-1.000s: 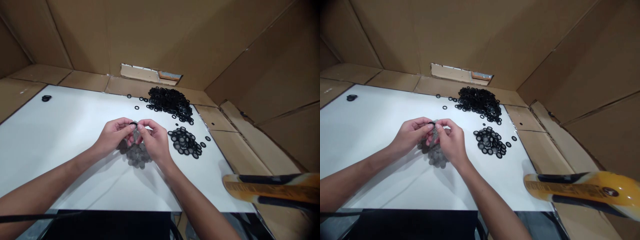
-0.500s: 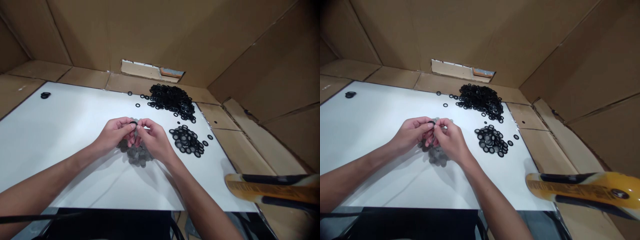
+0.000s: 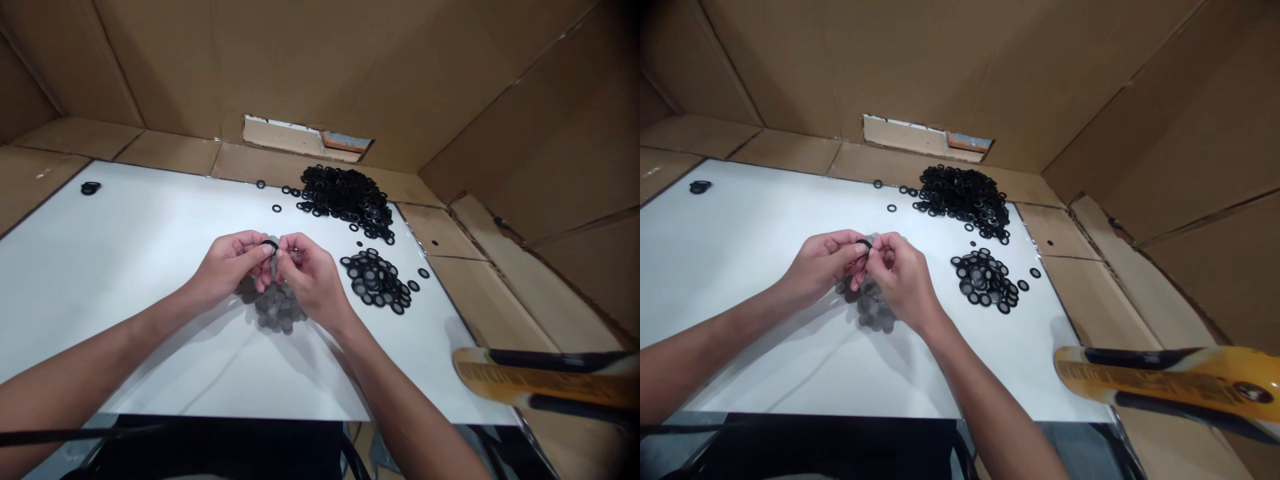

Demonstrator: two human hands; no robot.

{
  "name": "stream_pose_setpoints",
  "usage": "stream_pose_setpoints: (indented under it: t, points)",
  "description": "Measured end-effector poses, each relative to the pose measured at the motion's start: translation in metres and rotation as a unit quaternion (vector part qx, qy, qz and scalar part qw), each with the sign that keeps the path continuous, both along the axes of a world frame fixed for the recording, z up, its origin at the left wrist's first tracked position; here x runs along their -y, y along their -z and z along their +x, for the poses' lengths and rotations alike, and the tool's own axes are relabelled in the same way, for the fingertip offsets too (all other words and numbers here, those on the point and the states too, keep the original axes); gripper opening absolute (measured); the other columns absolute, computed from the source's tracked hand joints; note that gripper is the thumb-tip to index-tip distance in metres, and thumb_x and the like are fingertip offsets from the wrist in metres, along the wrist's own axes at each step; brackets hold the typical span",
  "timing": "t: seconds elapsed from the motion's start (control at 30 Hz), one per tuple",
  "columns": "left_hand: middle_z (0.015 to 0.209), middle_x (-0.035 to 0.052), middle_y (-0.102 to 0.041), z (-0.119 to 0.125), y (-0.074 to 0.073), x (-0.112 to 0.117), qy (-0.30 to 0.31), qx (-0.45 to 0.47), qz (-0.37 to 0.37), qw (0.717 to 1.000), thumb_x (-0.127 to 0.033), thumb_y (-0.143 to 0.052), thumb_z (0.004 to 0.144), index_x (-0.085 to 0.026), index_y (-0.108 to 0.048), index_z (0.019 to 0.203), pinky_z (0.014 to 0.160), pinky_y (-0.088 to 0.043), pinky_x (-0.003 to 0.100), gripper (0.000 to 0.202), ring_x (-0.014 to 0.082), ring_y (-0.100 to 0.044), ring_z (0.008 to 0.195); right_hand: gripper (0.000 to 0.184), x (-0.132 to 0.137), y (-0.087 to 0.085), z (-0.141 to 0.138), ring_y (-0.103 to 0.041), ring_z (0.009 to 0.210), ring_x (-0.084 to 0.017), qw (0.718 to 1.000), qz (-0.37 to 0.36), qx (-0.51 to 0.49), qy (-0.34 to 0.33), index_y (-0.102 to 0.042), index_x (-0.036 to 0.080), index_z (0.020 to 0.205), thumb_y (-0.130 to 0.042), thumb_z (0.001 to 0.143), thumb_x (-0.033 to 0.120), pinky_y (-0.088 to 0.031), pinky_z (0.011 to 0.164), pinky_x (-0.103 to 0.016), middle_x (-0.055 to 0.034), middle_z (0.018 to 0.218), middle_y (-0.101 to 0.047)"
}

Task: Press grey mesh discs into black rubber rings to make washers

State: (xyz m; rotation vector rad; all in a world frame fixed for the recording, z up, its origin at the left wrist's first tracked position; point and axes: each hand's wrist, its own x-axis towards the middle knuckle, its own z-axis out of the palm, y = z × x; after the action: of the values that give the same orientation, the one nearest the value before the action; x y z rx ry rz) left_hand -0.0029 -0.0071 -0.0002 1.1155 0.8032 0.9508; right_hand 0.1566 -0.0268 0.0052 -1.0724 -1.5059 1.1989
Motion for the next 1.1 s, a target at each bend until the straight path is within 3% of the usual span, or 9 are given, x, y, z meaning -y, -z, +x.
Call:
stream_pose_setpoints:
  t: [0.23,0.43,0.77,0.97,1.1]
  points:
    - [0.058,-0.0015,-0.063,-0.001,0.002,0.001,-0.019,-0.005,0.013,1.000,-0.029,-0.067,0.089,-0.015,-0.065,0.088,0.047,-0.050,0.021,0.015,0.0111,-0.058,0.050,0.010,0.001,0.000,-0.001,-0.060,0.059,-0.011,0.999,0.026,0.025,0.021,-0.054,0.021,0.085,-0.056,0.093,0.028,-0.048,0.060,-0.025,0.0038,0.066,-0.059]
    - [0.059,-0.0027,-0.061,0.000,0.002,0.000,-0.041,-0.006,0.013,0.999,-0.031,-0.068,0.088,-0.016,-0.064,0.089,0.047,-0.050,0.022,0.016,0.0113,-0.058,0.049,0.012,0.002,0.001,-0.007,-0.062,0.060,-0.013,0.999,-0.017,-0.046,0.005,-0.055,0.021,0.088,-0.058,0.093,0.032,-0.050,0.061,-0.026,0.0026,0.067,-0.063]
    - [0.060,-0.0019,-0.062,-0.002,0.003,-0.001,-0.001,-0.009,-0.004,1.000,-0.034,-0.072,0.085,-0.015,-0.064,0.086,0.045,-0.051,0.022,0.021,0.0116,-0.059,0.050,0.015,-0.004,0.000,-0.001,-0.053,0.054,-0.011,0.996,-0.053,-0.047,0.052,-0.059,0.019,0.083,-0.063,0.086,0.032,-0.044,0.054,-0.024,0.0044,0.059,-0.057]
    - [0.062,-0.0004,-0.065,-0.010,0.002,-0.006,0.061,-0.035,0.030,0.997,-0.028,-0.069,0.088,-0.015,-0.066,0.084,0.048,-0.054,0.023,0.014,0.0116,-0.060,0.051,0.015,-0.007,-0.005,0.008,-0.053,0.053,-0.011,0.994,-0.094,-0.037,-0.053,-0.058,0.018,0.079,-0.061,0.086,0.031,-0.042,0.054,-0.024,0.0033,0.057,-0.058]
    - [0.063,0.0001,-0.067,-0.009,0.002,-0.004,0.048,-0.010,0.028,0.998,-0.026,-0.069,0.088,-0.015,-0.066,0.084,0.048,-0.055,0.023,0.013,0.0124,-0.062,0.053,0.011,-0.006,-0.006,0.007,-0.055,0.054,-0.011,0.994,-0.085,-0.057,-0.046,-0.054,0.019,0.079,-0.060,0.084,0.027,-0.044,0.055,-0.024,0.0041,0.060,-0.059]
